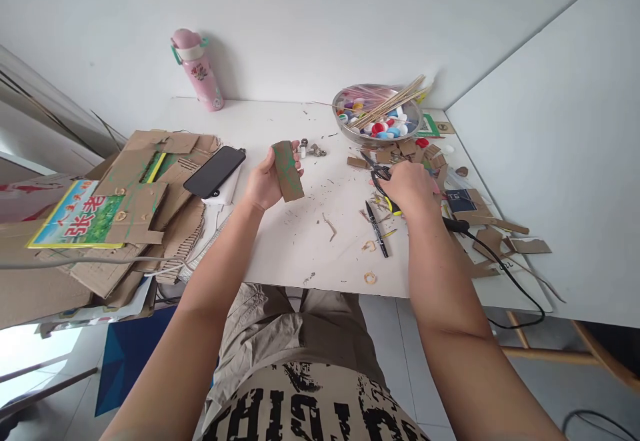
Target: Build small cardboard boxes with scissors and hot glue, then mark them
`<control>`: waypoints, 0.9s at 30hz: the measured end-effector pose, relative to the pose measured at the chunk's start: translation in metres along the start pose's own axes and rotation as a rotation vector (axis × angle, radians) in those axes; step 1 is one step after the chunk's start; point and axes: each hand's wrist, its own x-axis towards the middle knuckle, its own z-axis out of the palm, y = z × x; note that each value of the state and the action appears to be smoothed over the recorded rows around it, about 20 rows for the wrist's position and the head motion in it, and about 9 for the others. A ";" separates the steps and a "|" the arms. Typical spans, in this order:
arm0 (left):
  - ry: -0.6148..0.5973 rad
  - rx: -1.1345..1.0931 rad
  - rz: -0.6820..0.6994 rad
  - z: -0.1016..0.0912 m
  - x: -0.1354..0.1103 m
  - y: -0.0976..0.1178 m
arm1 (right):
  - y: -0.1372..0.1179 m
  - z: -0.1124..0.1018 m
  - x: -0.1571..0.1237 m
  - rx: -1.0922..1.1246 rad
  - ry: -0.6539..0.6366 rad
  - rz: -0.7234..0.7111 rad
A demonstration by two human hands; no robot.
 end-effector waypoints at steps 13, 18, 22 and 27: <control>-0.020 -0.007 0.122 0.011 -0.003 -0.006 | -0.132 0.034 -0.046 0.234 -0.250 -0.320; -0.014 0.087 0.199 0.012 -0.004 -0.011 | -0.152 0.049 -0.059 0.379 -0.340 -0.179; -0.014 0.263 0.212 0.011 -0.004 -0.015 | -0.139 0.043 -0.055 0.626 -0.325 -0.083; -0.030 0.402 0.274 0.013 -0.006 -0.022 | -0.136 0.037 -0.058 0.672 -0.326 -0.080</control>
